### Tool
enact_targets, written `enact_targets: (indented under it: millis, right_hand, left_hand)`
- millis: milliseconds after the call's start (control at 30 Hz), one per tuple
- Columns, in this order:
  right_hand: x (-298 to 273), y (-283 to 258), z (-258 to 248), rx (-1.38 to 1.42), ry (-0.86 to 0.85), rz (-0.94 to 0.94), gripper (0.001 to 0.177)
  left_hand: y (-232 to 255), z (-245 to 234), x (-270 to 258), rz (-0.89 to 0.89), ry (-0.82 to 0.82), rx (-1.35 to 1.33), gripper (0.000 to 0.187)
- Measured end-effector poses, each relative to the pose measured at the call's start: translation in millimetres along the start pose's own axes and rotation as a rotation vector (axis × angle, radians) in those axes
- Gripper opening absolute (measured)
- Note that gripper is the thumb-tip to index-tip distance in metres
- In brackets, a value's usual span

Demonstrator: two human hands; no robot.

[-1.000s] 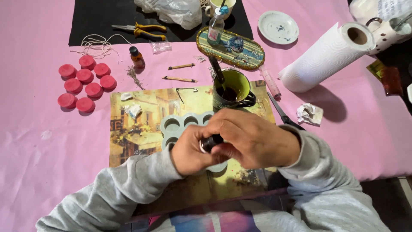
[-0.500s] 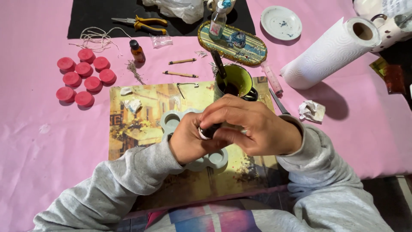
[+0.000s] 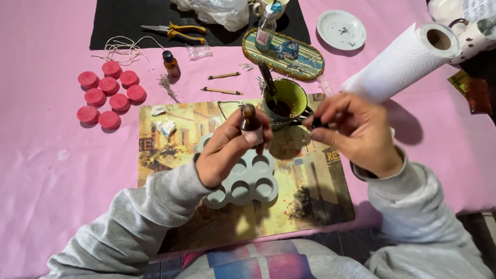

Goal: Adding fragrance oil to melted wax and pouring the scented wax into a silicone mold using a spoon.

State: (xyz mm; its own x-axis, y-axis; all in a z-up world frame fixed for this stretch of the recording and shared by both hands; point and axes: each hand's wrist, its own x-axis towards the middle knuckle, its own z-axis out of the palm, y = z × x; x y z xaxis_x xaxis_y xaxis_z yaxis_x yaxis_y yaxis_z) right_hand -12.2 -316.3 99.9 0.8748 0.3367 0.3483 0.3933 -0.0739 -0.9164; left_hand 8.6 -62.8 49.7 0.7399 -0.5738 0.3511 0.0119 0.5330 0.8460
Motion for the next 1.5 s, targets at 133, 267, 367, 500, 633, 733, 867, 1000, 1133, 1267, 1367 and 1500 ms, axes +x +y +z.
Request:
enact_targets:
  millis: [133,267,367,500,633,733,867,1000,1133,1267,1367,1500]
  right_hand:
    - [-40.4,53.3,-3.3,0.061,0.087,0.202,0.027]
    - [-62.7,84.7,8.2,-0.293,0.253,0.346,0.021]
    - [-68.6,94.2,10.8,-0.349,0.259,0.278,0.019]
    - [-66.7,93.4,11.7,-0.535,0.213,0.196,0.025]
    - [-55.0,65.8,14.4,-0.534,0.245,0.086,0.027]
    - [-45.9,38.1,24.5,-0.282,0.269,-0.010,0.021]
    - [-19.7,4.1,50.2,0.227,0.034,0.041,0.034]
    - [-3.8,3.3,66.2,0.539,-0.141,0.180,0.046]
    - [7.1,9.0,69.9,0.878,-0.101,0.207,0.040]
    - [17.0,13.6,43.9,0.942,0.055,0.217,0.032]
    - [35.7,35.1,14.8,0.835,0.167,0.015,0.030]
    - [54.3,57.7,-9.9,0.305,0.351,-0.055,0.030]
  left_hand:
    - [20.5,-0.5,1.1,0.047,-0.025,0.116,0.035]
    - [30.7,-1.6,0.5,0.017,-0.030,0.082,0.038]
    - [29.5,-4.4,0.3,-0.004,-0.033,-0.021,0.042]
    - [28.0,-4.4,1.6,-0.017,-0.032,-0.085,0.056]
    - [18.9,-10.0,1.3,0.006,-0.031,-0.107,0.047]
    - [19.8,-6.8,0.4,-0.002,-0.025,-0.078,0.043]
    - [22.8,-0.9,0.0,0.001,-0.065,-0.013,0.043]
    - [24.6,6.0,0.0,0.080,-0.048,0.256,0.038]
    - [22.3,10.1,3.1,0.173,-0.029,0.411,0.038]
    - [12.1,19.5,-2.4,0.088,0.083,0.642,0.069]
    - [10.0,51.7,-16.3,0.017,0.102,0.738,0.053]
    - [-8.5,67.7,-53.0,-0.026,-0.235,0.810,0.024]
